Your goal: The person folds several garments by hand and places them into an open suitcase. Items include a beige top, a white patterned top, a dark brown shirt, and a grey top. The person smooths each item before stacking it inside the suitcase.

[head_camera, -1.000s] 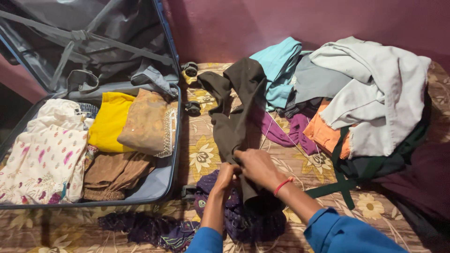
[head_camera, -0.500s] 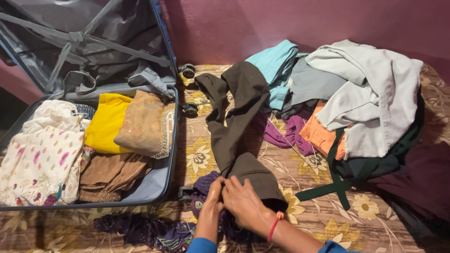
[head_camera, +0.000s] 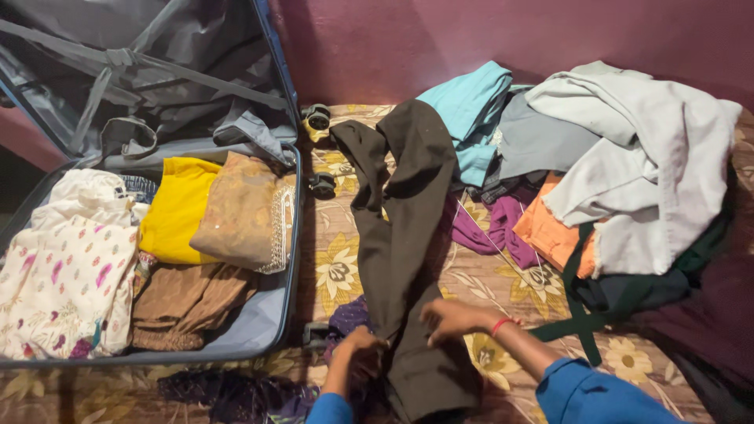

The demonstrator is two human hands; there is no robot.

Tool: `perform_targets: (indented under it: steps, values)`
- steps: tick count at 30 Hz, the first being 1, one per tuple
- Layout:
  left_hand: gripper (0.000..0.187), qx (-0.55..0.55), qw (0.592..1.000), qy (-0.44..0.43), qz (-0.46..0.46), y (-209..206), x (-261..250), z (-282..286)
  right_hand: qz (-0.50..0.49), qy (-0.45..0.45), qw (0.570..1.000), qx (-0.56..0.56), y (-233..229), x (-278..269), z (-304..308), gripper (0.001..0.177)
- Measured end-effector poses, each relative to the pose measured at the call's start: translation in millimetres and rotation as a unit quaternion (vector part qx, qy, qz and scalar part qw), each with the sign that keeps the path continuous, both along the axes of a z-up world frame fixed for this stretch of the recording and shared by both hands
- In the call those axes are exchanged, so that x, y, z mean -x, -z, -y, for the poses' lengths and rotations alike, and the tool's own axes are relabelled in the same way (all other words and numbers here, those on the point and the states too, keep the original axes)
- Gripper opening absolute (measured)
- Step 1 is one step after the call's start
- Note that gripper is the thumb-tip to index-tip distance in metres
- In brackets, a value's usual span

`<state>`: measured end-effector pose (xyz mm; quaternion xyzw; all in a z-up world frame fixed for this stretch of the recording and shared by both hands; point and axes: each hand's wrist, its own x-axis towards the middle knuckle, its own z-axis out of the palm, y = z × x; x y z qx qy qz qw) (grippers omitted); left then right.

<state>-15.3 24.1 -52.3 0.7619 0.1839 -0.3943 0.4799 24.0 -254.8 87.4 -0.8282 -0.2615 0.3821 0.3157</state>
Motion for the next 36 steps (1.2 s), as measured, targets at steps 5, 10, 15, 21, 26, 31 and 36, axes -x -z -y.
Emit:
perform_targets:
  steps: [5,10,15,21,26,31,36]
  values:
    - [0.032,0.125,0.979,-0.162,-0.015,-9.5,-54.5,-34.4,-0.036,0.215,0.976,0.006,4.1,-77.8,24.0,0.066]
    - [0.031,0.125,0.97,-0.2,0.049,16.5,-121.8,-53.2,-0.015,0.322,0.947,-0.016,-5.2,-150.5,22.5,0.09]
    - [0.042,0.083,0.953,-0.258,0.132,32.1,-206.1,-59.1,0.062,0.348,0.936,-0.002,2.2,-225.2,8.3,0.099]
    - [0.044,0.206,0.897,-0.191,0.341,7.0,-289.1,-52.3,0.122,0.376,0.91,-0.124,27.9,-289.2,-14.8,0.094]
    - [0.054,0.171,0.901,-0.196,0.348,-2.7,-335.5,-49.0,0.387,0.319,0.853,-0.145,-24.6,-311.5,-13.7,0.084]
    - [0.064,0.183,0.925,-0.23,0.242,28.2,-362.3,-51.6,0.429,0.387,0.813,0.072,-82.6,-323.5,-5.7,0.086]
    - [0.033,0.219,0.911,-0.175,0.302,18.0,-379.3,-41.7,0.54,0.258,0.779,0.186,-65.0,-316.4,-5.8,0.061]
